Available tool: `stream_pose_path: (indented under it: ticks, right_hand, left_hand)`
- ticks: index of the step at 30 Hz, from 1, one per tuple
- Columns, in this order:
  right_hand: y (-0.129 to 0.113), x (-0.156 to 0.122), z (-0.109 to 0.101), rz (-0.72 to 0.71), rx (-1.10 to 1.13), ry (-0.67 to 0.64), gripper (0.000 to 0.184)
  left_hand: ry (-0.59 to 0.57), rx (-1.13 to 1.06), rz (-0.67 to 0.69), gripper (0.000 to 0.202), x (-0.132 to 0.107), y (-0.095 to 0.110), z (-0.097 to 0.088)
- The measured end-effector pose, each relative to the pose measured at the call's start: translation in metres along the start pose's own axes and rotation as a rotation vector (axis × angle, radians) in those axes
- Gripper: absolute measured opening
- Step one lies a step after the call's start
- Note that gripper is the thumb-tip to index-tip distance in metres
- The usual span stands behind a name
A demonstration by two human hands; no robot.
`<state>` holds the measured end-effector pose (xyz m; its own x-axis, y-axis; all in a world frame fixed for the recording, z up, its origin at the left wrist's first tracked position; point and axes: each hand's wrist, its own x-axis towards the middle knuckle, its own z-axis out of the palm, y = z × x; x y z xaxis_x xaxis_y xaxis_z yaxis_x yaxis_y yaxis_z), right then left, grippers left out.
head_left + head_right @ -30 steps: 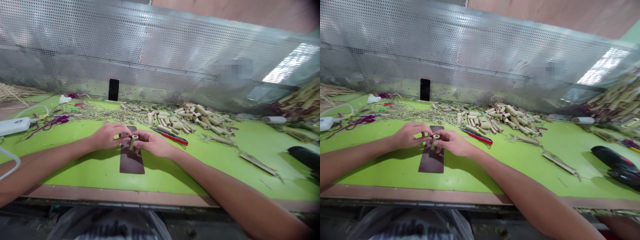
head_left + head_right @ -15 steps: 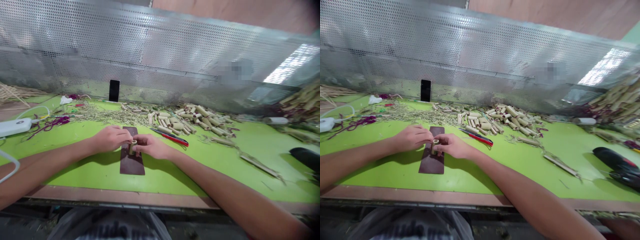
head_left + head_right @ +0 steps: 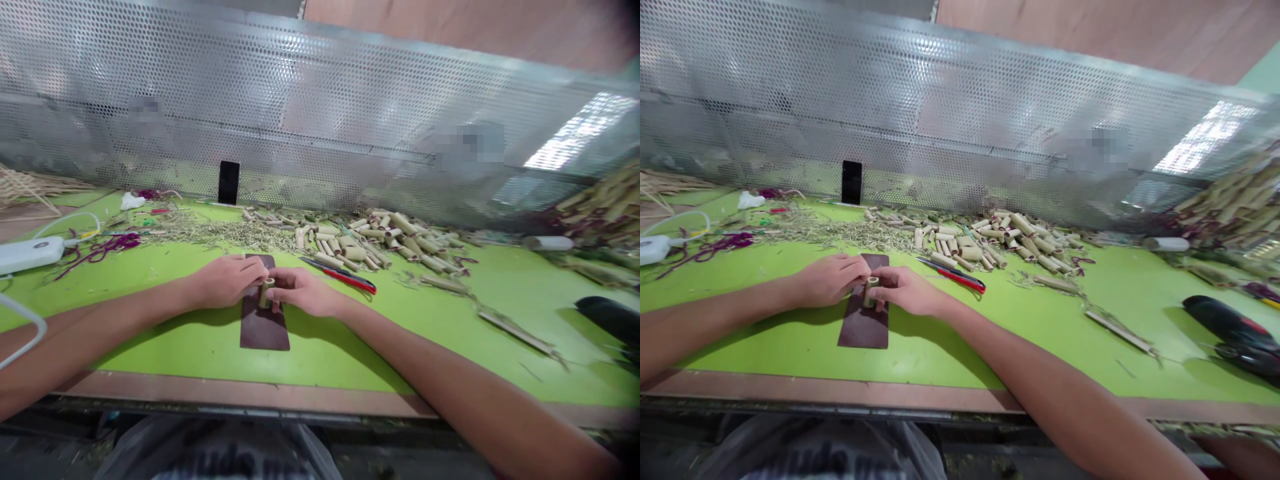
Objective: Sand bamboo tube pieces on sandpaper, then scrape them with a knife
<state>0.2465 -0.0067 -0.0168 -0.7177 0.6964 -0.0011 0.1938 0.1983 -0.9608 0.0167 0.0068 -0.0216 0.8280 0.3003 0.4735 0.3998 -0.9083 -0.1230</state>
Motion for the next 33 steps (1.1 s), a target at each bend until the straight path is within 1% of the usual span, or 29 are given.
stream_pose_path:
  ticks: [3,9,15,20,26,33]
  right_hand:
    - [-0.0015,-0.0011,-0.0009,0.013,-0.013,0.005,0.031]
    - [0.0004,-0.0011,-0.0002,0.005,0.005,-0.01,0.031]
    - [0.0011,-0.0009,-0.0008,0.018,-0.034,-0.005,0.029]
    - [-0.0005,-0.0008,-0.0005,0.016,-0.021,-0.019,0.029]
    - [-0.0013,0.0005,0.001,0.029,-0.01,-0.015,0.031]
    - [0.0021,0.001,0.002,0.02,0.005,-0.01,0.032]
  left_hand:
    - [0.027,-0.059,-0.015,0.02,-0.0007,-0.0016,-0.0019]
    - [0.098,-0.252,0.001,0.026,-0.003,-0.0049,-0.0062]
    - [0.196,-0.34,-0.008,0.026,-0.0017,-0.0038,-0.0047]
    - [0.247,-0.341,-0.005,0.026,-0.0003,-0.0022,-0.0052]
    - [0.282,-0.314,0.005,0.026,0.0002,-0.0005,-0.006]
    - [0.279,-0.282,-0.002,0.029,-0.0003,0.0001,-0.0082]
